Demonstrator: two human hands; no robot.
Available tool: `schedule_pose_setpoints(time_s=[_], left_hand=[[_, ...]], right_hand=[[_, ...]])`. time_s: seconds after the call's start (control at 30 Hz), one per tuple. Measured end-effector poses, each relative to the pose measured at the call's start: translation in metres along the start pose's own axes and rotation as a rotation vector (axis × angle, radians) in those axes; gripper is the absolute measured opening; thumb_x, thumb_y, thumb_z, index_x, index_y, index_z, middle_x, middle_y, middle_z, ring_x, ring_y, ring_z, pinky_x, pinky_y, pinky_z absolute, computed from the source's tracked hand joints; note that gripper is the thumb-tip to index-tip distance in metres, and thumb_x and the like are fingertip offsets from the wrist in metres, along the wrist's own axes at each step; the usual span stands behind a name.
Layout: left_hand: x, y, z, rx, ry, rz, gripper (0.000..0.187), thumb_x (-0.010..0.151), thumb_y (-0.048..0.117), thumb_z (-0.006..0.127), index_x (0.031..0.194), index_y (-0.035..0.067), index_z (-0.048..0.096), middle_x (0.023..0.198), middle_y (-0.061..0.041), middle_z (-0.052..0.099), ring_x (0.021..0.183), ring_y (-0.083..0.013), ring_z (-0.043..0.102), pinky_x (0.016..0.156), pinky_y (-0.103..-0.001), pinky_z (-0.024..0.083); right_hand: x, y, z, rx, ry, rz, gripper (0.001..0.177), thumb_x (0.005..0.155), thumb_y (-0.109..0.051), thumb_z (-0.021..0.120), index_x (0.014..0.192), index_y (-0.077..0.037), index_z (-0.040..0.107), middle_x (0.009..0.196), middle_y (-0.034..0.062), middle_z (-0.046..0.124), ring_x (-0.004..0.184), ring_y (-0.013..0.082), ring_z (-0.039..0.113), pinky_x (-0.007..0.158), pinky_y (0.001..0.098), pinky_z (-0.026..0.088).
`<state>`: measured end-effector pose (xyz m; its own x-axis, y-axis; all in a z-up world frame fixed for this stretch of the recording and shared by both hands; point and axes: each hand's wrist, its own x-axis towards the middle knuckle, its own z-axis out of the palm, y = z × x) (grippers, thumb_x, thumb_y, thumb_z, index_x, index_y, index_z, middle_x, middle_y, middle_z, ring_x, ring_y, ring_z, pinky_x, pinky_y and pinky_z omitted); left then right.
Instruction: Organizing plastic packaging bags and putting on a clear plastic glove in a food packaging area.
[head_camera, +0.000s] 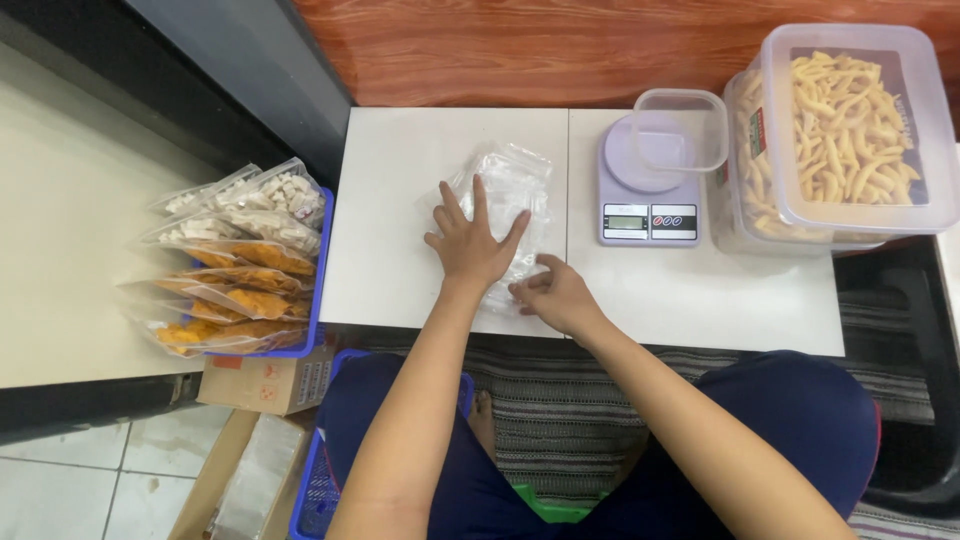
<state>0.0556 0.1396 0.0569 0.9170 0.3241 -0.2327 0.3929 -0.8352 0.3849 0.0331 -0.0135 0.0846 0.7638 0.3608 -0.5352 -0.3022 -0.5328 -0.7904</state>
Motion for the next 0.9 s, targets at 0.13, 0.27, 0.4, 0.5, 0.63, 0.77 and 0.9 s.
schedule_pose_setpoints(time_s=[0.13, 0.27, 0.4, 0.5, 0.63, 0.77, 0.9], left_hand=[[0.006, -0.001, -0.005, -0.130, -0.069, -0.071, 0.075, 0.100, 0.047, 0.036, 0.164, 0.019, 0.007, 0.160, -0.030, 0.009, 0.146, -0.0429, 0.014, 0.105, -0.064, 0.026], [0.024, -0.022, -0.002, -0.089, -0.026, -0.126, 0.082, 0.099, 0.057, 0.038, 0.162, 0.011, 0.011, 0.141, -0.025, 0.038, 0.133, -0.0377, 0.031, 0.102, -0.072, 0.019], [0.034, -0.038, 0.002, -0.112, -0.029, -0.138, 0.093, 0.089, 0.074, 0.046, 0.150, 0.004, 0.036, 0.133, -0.022, 0.038, 0.126, -0.0382, 0.032, 0.097, -0.060, 0.032], [0.022, -0.026, -0.010, -0.123, -0.044, -0.098, 0.085, 0.093, 0.067, 0.048, 0.141, -0.003, 0.041, 0.138, -0.028, 0.037, 0.134, -0.0417, 0.030, 0.107, -0.059, 0.031], [0.021, -0.019, -0.006, -0.123, -0.069, -0.089, 0.080, 0.093, 0.067, 0.048, 0.133, -0.001, 0.049, 0.129, -0.025, 0.044, 0.130, -0.0405, 0.037, 0.103, -0.055, 0.037], [0.014, -0.018, 0.003, -0.160, -0.149, -0.055, 0.082, 0.098, 0.066, 0.034, 0.138, -0.004, 0.047, 0.126, -0.026, 0.054, 0.125, -0.0384, 0.051, 0.097, -0.054, 0.044], [-0.002, -0.010, -0.016, -0.268, -0.227, -0.030, 0.067, 0.102, 0.049, 0.029, 0.130, -0.005, 0.058, 0.119, -0.026, 0.067, 0.118, -0.0397, 0.063, 0.098, -0.056, 0.048]], right_hand=[[0.013, 0.000, 0.005, 0.285, 0.095, -0.013, 0.082, 0.087, -0.008, 0.074, 0.150, 0.015, 0.027, 0.123, 0.0375, 0.061, 0.104, 0.0415, 0.072, 0.085, 0.0486, 0.062], [0.016, -0.012, 0.003, 0.401, 0.109, -0.009, 0.070, 0.099, -0.017, 0.060, 0.151, 0.016, 0.027, 0.136, 0.0392, 0.052, 0.119, 0.0435, 0.064, 0.096, 0.0484, 0.058], [0.013, -0.020, -0.004, 0.275, 0.169, -0.055, 0.070, 0.101, -0.029, 0.061, 0.148, 0.015, 0.034, 0.136, 0.0379, 0.053, 0.108, 0.0337, 0.070, 0.083, 0.0413, 0.063], [0.039, 0.002, -0.002, -0.009, 0.251, -0.079, 0.072, 0.103, -0.046, 0.058, 0.145, 0.011, 0.044, 0.130, 0.0331, 0.060, 0.118, 0.0385, 0.066, 0.092, 0.0477, 0.059], [0.054, 0.014, 0.003, -0.123, 0.280, -0.114, 0.072, 0.104, -0.048, 0.054, 0.142, 0.013, 0.047, 0.123, 0.0325, 0.065, 0.113, 0.0381, 0.068, 0.090, 0.0479, 0.059], [0.066, 0.026, 0.005, -0.241, 0.379, -0.273, 0.060, 0.102, -0.035, 0.060, 0.130, 0.017, 0.055, 0.121, 0.0353, 0.059, 0.116, 0.0466, 0.061, 0.093, 0.0523, 0.056], [0.056, 0.013, 0.001, -0.340, 0.431, -0.297, 0.057, 0.100, -0.026, 0.061, 0.137, 0.016, 0.050, 0.137, 0.0315, 0.043, 0.135, 0.0453, 0.041, 0.112, 0.0505, 0.042]])
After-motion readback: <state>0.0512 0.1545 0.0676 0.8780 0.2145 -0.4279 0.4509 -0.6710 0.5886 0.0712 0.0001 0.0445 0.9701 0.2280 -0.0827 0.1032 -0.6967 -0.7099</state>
